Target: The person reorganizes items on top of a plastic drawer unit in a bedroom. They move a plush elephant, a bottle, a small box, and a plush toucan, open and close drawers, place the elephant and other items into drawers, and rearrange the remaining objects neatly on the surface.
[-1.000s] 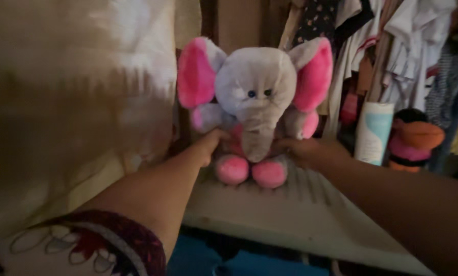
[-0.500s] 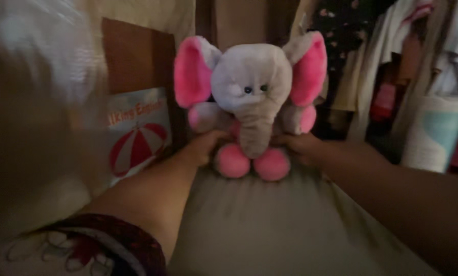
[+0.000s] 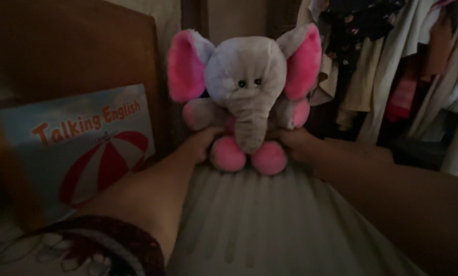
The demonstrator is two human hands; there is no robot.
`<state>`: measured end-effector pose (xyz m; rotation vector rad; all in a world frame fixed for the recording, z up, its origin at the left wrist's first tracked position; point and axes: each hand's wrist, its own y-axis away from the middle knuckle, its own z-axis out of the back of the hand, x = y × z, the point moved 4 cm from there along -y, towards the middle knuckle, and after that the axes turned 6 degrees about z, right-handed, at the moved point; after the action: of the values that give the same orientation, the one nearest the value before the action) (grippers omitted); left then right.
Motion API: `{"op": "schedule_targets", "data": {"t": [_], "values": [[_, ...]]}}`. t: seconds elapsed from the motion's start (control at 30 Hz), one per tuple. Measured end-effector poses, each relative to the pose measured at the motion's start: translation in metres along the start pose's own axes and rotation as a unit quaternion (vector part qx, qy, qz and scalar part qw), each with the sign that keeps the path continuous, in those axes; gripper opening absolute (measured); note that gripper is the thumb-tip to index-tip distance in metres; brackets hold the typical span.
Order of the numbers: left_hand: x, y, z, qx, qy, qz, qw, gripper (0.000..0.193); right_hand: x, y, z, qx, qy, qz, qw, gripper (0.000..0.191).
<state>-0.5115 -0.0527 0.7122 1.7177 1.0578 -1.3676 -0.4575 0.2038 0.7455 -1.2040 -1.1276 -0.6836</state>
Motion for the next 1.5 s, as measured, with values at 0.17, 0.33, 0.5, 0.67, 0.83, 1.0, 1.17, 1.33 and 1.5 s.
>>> {"op": "schedule_targets", "data": {"t": [0.17,0.33,0.5,0.67,0.83,1.0,1.17,1.33,1.5], "values": [[-0.002,-0.007,0.002,-0.02,-0.006,0.007,1.0,0.039,0.0,-0.007,0.002,-0.026,-0.007,-0.011,1.0,0.047],[0.002,-0.012,0.007,-0.027,-0.003,-0.016,1.0,0.043,0.009,-0.005,-0.002,-0.035,0.015,-0.011,0.999,0.055],[0.006,-0.011,0.008,-0.06,0.024,-0.042,0.997,0.046,0.024,0.002,-0.009,-0.065,0.021,-0.005,0.998,0.061],[0.001,-0.006,0.003,-0.08,0.009,-0.034,0.996,0.049,0.038,0.011,-0.015,-0.046,0.029,0.01,0.998,0.071],[-0.005,0.003,-0.006,-0.066,-0.003,-0.084,0.994,0.051,0.042,0.012,-0.018,-0.048,0.05,0.028,0.997,0.077],[-0.011,0.016,-0.008,-0.086,0.024,-0.091,0.992,0.052,0.04,0.008,-0.015,-0.044,0.035,0.066,0.996,0.076],[-0.021,0.014,-0.001,-0.159,-0.02,-0.159,0.974,0.051,0.037,0.008,-0.009,-0.037,0.036,0.08,0.996,0.071],[-0.015,-0.011,0.015,-0.167,-0.043,-0.129,0.977,0.05,0.038,0.02,-0.004,-0.012,0.033,0.067,0.997,0.065],[-0.013,-0.014,0.012,-0.176,-0.061,-0.127,0.974,0.06,0.033,0.019,0.006,-0.042,0.17,0.065,0.982,0.06]]}}
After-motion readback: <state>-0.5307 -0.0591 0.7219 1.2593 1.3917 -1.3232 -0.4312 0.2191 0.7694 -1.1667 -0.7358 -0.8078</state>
